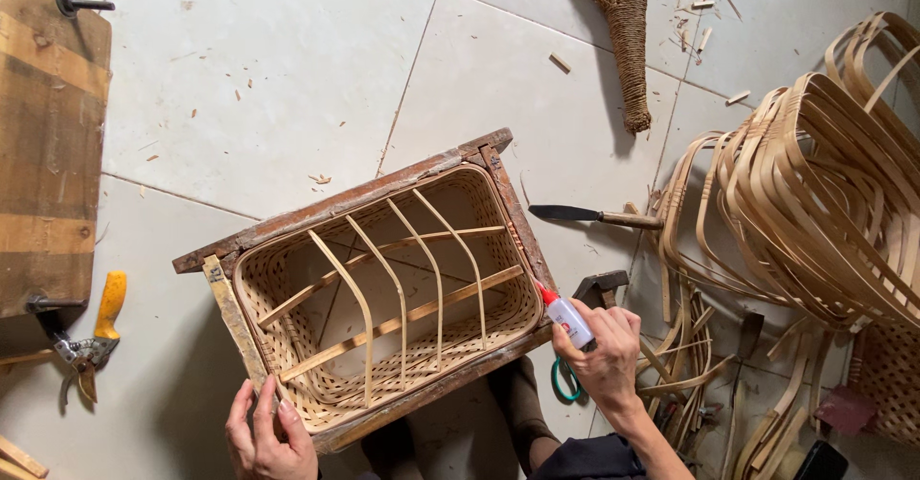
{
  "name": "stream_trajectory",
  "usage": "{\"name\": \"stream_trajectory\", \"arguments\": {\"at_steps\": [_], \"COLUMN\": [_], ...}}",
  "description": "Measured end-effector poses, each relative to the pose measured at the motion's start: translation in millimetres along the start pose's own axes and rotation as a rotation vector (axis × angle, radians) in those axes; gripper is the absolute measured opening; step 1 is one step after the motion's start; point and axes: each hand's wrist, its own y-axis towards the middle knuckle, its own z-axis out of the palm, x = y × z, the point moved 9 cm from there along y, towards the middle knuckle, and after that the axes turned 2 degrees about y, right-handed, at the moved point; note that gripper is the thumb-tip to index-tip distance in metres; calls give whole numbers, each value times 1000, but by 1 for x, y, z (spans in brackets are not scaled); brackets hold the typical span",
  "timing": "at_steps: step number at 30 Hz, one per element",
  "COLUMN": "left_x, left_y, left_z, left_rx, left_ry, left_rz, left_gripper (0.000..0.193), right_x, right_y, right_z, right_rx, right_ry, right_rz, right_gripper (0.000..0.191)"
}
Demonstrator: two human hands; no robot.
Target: The person weaves a rectangular basket using thin wooden strips inside a wooden mold. They insert and bend strips, trim excess with scissors, and apply glue to secure the structure. The basket is progressively built up with interlaced strips and reinforced with additional pieces.
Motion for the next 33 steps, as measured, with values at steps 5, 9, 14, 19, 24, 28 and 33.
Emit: {"name": "stream_trajectory", "arguments": {"at_steps": [5,9,14,19,24,28,33], "left_x": [-2,-6,-11,-16,-17,-16,-15], "left_y": [1,1,4,5,6,6,6], "left_z": [-1,-4,-7,-10,-11,-9,-8], "left_rx": [0,-23,3,-24,-16,11,8], "left_ry": [5,-9,17,-14,-20,4,-1], "left_rz": [14,4,12,4,-4,0,-10], "left_gripper": [32,32,34,33,32,33,33], "right_x": [-13,-23,-16,1,14,24,30], "right_y": [-19,-33,-30,-10,2,5,9], "right_z": [1,-4,-7,3,0,2,1], "right_rx": [41,111,259,388,369,420,423], "right_ry": [-14,-13,35,46,44,13,-35], "right_rz": [26,100,-3,-304,-438,-489,-537], "right_gripper": [43,46,60,62,58,56,57]}}
